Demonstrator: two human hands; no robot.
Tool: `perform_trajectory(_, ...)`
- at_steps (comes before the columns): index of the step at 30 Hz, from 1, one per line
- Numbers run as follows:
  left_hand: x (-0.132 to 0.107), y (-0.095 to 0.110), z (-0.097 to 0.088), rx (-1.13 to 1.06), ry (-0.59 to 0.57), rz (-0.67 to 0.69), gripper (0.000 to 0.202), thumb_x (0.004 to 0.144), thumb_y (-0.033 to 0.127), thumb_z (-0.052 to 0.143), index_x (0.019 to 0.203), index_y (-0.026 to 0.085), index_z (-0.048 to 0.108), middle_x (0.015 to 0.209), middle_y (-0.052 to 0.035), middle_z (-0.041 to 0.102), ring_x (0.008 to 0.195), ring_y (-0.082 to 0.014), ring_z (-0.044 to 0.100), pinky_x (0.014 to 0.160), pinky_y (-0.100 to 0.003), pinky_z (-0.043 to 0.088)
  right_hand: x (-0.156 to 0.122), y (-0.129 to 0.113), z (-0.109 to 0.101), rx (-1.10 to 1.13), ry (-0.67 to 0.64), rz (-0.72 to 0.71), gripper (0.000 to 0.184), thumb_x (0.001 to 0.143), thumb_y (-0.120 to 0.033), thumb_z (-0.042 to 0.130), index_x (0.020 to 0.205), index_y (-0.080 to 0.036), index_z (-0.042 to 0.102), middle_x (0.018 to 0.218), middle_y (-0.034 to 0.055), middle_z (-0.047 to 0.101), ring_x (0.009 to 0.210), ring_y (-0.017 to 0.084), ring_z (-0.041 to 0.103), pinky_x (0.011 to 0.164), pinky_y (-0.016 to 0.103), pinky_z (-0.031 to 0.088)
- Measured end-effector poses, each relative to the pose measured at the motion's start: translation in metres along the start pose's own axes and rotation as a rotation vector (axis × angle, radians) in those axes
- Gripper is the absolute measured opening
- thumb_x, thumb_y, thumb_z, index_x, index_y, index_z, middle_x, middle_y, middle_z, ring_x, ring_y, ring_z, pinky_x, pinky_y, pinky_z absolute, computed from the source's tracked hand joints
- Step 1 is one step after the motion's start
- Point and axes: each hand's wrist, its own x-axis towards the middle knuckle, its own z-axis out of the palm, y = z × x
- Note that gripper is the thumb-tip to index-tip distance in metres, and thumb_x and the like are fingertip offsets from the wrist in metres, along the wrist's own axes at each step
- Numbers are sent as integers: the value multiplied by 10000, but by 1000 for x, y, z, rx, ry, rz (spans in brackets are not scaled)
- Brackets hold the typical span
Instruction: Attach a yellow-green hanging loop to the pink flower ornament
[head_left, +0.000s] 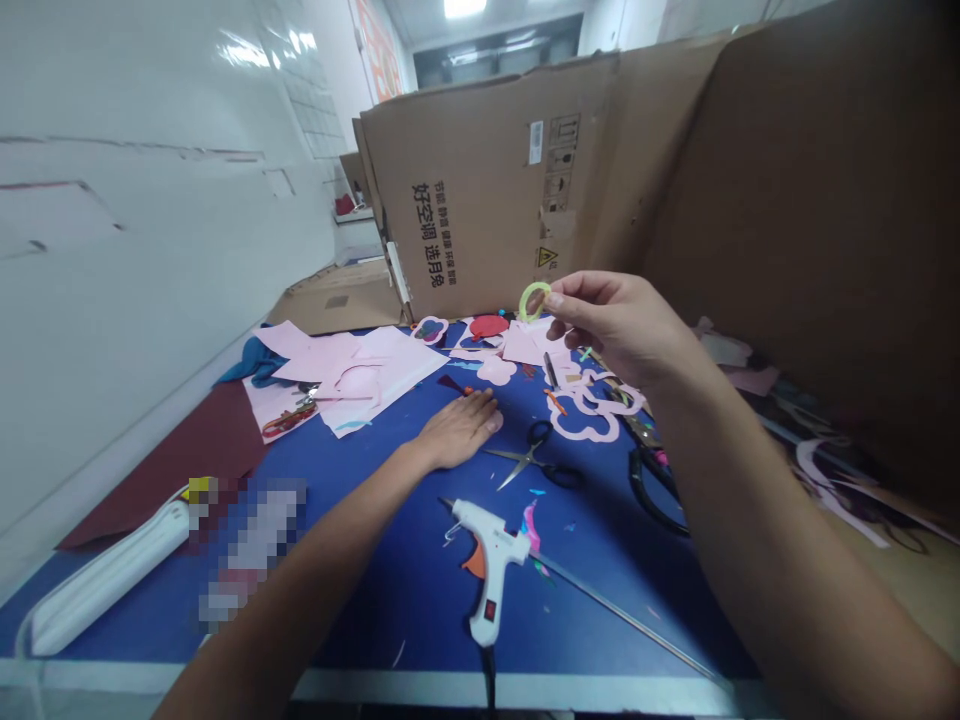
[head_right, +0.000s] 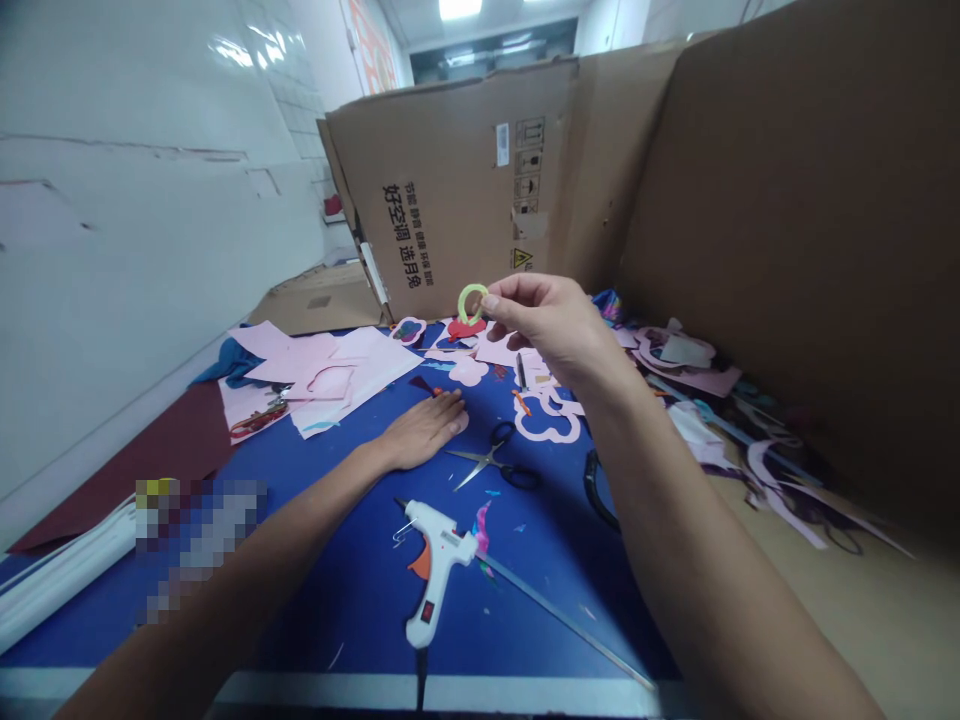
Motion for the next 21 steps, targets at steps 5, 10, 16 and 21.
perform_trajectory(5,-3,-10,-7,24,-14,51,784,1119,638,201,1704,149,383,1800,-149,244,1691,-268,193,1365,-456,128,2,3,4,-9,-13,27,501,711,-666,945,884,-225,781,826,59,735,746,196,677,583,315,437)
perform_trajectory(10,-3,-19,-1,86,-9,109,783,1110,636,273,1727,156,319,1813,-156,200,1698,-280,160,1364,-464,119,4,7,5,-34,-22,39,499,737,-664,931,901,-218,780,851,72,752,756,201,688,598,325,450)
perform_trajectory(16,-7,-20,-3,74,-17,109,789,1112,644,247,1724,154,326,1812,-152,207,1698,-273,165,1364,-461,113,4,8,3,-32,-22,32,505,727,-694,932,888,-237,788,810,54,739,750,196,693,588,322,473)
perform_trajectory(21,-19,-21,-8,76,-21,119,766,1115,636,259,1736,188,302,1818,-119,194,1700,-258,149,1371,-446,79,-1,13,3,-7,-32,61,503,694,-673,956,874,-232,795,800,49,735,703,177,660,558,305,453)
